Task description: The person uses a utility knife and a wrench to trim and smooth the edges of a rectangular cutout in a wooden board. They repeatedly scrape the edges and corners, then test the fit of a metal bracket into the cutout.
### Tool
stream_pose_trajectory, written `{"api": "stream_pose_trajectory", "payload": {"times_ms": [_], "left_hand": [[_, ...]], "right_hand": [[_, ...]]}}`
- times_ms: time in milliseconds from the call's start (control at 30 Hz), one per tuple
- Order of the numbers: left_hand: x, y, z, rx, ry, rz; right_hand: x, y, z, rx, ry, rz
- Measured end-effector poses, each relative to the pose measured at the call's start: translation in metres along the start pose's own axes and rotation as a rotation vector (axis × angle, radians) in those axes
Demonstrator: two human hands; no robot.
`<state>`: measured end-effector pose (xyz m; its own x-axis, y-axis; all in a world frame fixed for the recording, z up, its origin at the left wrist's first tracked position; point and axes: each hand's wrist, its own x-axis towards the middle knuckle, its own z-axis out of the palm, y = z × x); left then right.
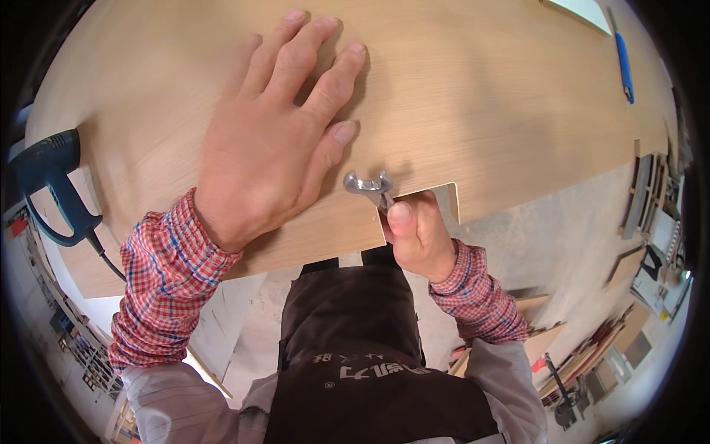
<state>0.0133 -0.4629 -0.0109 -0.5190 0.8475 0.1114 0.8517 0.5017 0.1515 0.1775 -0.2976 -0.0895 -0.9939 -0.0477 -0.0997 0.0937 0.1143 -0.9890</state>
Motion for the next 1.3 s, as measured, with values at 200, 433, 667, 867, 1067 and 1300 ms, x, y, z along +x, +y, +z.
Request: {"api": "stream_pose_trajectory", "payload": {"times_ms": [200,433,667,867,1067,1300], "left_hand": [[0.001,-0.005,0.002,-0.024,0.025,0.02],[0.002,-0.002,0.0,-0.003,0.002,0.003],[0.001,0.0,-0.001,0.016,-0.016,0.004],[0.001,-0.003,0.002,0.001,0.027,0.029],[0.002,0.003,0.0,0.035,0.013,0.004],[0.001,0.0,0.006,0.024,0.073,0.029]], "right_hand": [[0.0,-0.013,-0.013,0.03,-0.175,0.14],[-0.002,-0.012,-0.011,0.02,-0.13,0.103],[0.0,-0.011,-0.009,-0.028,-0.06,0.044],[-0.006,-0.014,-0.012,-0.056,-0.097,0.078],[-0.012,-0.005,-0.003,-0.134,-0.005,0.049],[0.0,-0.008,-0.007,-0.124,-0.024,0.021]]}}
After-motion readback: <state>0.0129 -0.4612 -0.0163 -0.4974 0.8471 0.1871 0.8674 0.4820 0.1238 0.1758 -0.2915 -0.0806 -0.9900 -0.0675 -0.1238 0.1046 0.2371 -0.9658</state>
